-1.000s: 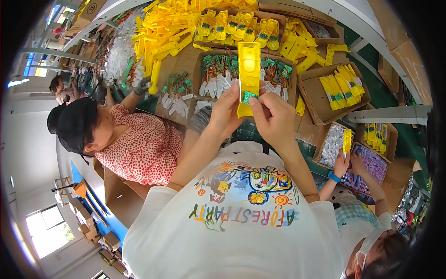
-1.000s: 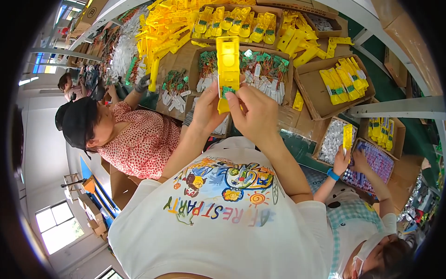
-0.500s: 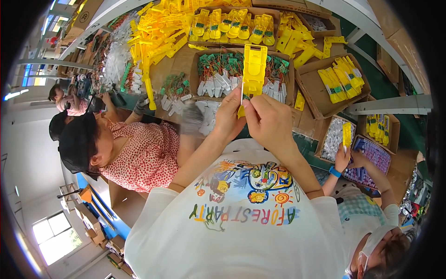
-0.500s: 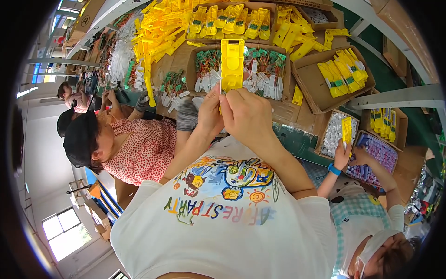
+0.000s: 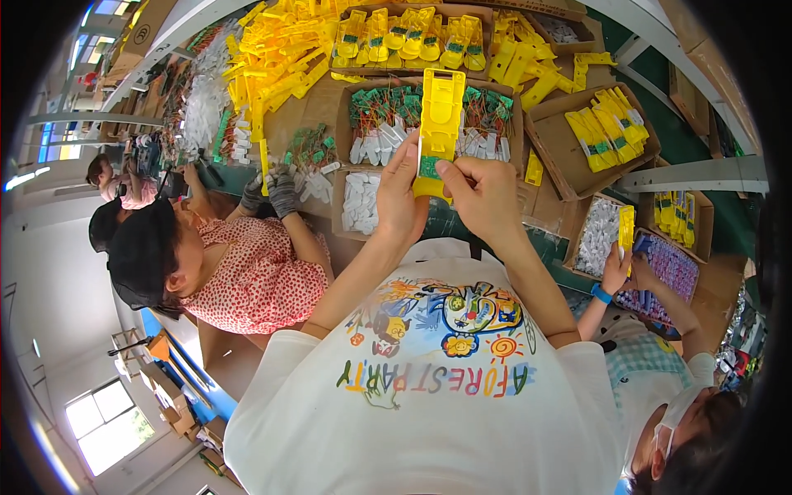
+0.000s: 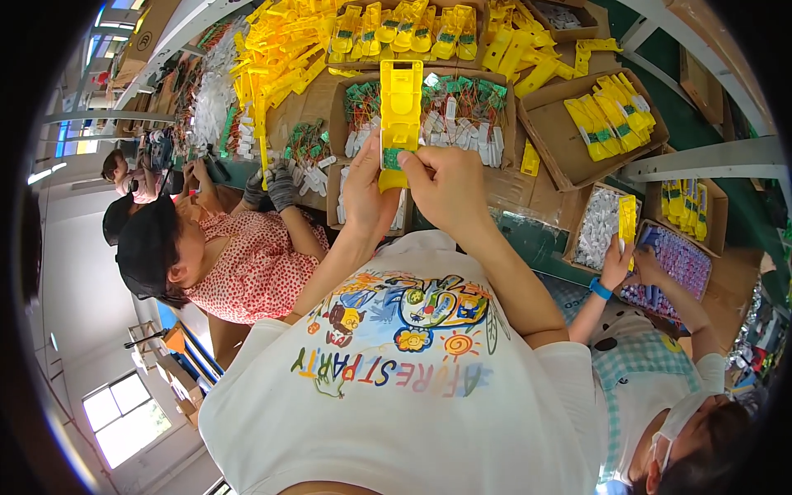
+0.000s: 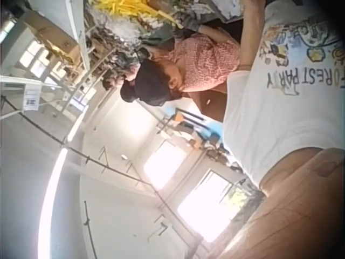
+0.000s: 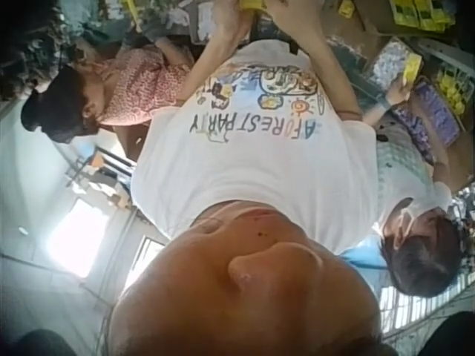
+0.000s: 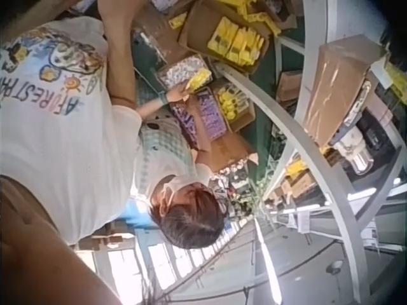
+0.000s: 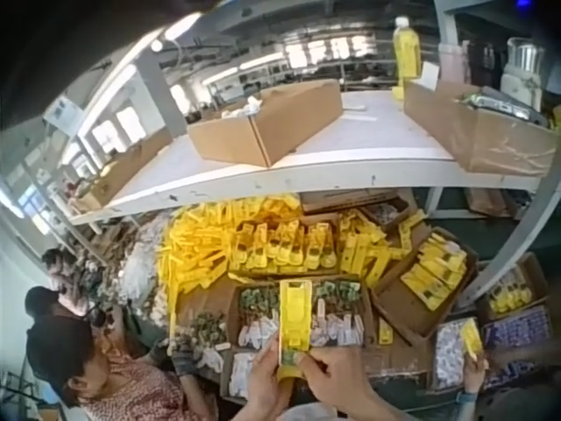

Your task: Assembling electronic and plastic components into yellow device housings at a factory workbench.

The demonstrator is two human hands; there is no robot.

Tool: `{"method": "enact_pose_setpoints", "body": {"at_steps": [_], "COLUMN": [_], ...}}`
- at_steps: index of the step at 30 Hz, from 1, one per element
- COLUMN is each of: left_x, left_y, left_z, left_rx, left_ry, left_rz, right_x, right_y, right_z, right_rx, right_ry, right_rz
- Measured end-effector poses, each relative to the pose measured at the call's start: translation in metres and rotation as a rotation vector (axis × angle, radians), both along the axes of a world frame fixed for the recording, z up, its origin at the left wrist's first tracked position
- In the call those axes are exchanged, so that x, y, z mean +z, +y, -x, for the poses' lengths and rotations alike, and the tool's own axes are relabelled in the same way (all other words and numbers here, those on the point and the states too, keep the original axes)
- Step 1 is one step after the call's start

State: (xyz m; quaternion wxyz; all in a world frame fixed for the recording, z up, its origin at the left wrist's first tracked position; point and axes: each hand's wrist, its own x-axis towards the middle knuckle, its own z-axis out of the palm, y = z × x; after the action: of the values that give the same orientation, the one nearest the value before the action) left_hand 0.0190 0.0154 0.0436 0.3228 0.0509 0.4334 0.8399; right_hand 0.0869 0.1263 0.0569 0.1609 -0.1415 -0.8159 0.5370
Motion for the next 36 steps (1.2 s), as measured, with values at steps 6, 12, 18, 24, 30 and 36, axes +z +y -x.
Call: {"method": "enact_pose_setpoints", "body": {"at_steps": [6,12,18,24,30,36], "left_x": [0.006,0.003,-0.017,-0.017,-0.016,0.004], "left_y": [-0.001,0.002,0.0,0.0,0.0,0.005], "left_z": [0.0,-0.006,-0.006,-0.013,-0.005,-0.006], "left_rx": [0.001,0.096,0.155,0.161,0.058,-0.007], "left_ry": [0.022,0.024,0.154,0.29,0.305,0.189], "left_rz": [0.011,0.048,0.137,0.212,0.085,0.005], "right_x": [0.001,-0.009,-0.019,-0.027,-0.023,-0.023], "right_y": [-0.002,-0.002,0.0,0.0,0.023,0.018], "right_z": [0.001,0.003,0.006,0.004,0.004,0.002], "right_rx": [-0.007,-0.036,-0.007,0.009,0.233,0.212], "right_ry": [0.045,0.11,0.057,0.058,-0.099,0.11], "right_rz": [0.332,-0.065,-0.018,0.086,0.133,0.601]}}
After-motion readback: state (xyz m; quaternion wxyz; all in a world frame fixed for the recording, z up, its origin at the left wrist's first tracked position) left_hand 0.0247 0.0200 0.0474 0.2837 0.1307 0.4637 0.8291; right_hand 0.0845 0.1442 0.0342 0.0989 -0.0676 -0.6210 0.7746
